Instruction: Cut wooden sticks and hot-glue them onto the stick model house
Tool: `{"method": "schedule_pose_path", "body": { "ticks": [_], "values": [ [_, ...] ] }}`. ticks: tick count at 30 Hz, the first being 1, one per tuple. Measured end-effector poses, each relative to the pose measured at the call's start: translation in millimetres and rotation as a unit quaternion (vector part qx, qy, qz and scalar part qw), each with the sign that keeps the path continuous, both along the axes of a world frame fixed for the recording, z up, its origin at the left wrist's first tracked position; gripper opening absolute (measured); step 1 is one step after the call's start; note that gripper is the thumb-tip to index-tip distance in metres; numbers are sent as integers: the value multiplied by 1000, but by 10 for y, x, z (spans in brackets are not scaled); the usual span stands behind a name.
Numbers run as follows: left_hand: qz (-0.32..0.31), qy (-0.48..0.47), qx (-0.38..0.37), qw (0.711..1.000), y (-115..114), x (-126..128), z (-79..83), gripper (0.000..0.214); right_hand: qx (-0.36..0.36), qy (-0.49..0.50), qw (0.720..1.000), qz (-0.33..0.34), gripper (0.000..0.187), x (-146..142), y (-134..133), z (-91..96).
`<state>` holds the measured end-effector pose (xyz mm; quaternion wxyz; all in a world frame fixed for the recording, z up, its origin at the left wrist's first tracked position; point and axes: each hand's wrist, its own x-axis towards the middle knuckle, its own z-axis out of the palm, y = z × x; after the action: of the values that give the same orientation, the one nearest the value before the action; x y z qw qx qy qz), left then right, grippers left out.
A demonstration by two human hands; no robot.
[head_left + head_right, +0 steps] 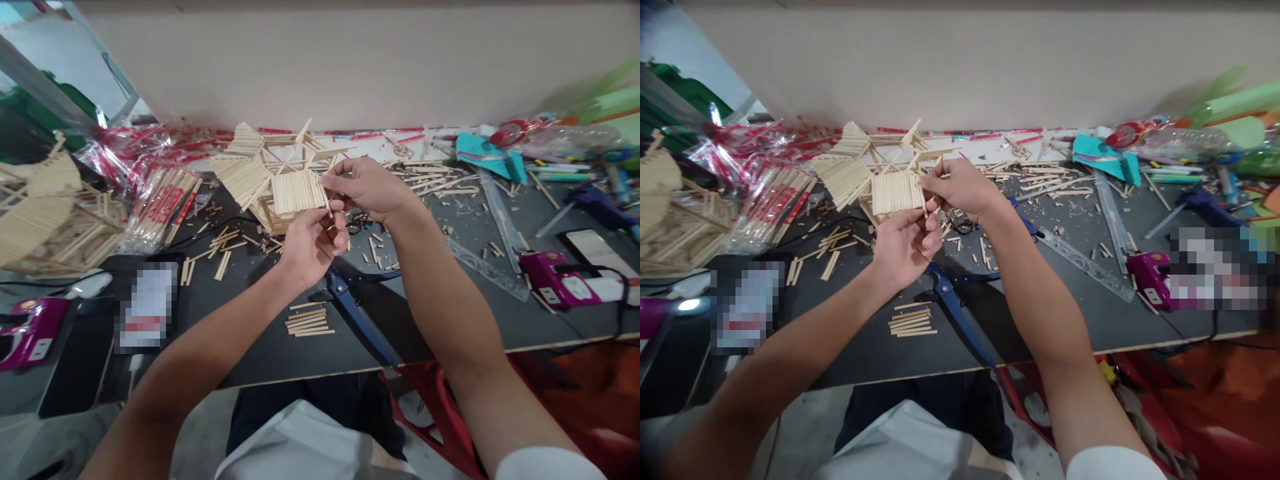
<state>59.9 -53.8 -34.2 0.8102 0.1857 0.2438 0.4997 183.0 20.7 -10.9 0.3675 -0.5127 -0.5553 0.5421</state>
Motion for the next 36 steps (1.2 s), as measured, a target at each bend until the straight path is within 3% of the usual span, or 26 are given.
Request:
{"method": "schedule_pose_path", "body": {
  "ticks": [8, 19, 27, 31, 36],
  "values": [
    [-34, -45, -28, 998, 28, -25, 2, 28, 36, 11, 999, 34, 24, 32, 56, -80],
    [-35, -68, -36, 996, -1, -11, 47, 28, 47, 26, 997, 50, 29, 58, 106, -146],
    [-38, -77, -22, 996, 0, -17, 20, 27, 34, -9, 997, 67, 26, 115, 45, -33],
    [-61, -18, 1, 998, -51, 5, -46, 25, 39, -66, 993, 85, 29, 253, -100, 165],
    [-85, 149, 80, 982, -180, -80, -226, 20, 59, -120, 986, 104, 27, 407, -449, 293]
  ]
}}
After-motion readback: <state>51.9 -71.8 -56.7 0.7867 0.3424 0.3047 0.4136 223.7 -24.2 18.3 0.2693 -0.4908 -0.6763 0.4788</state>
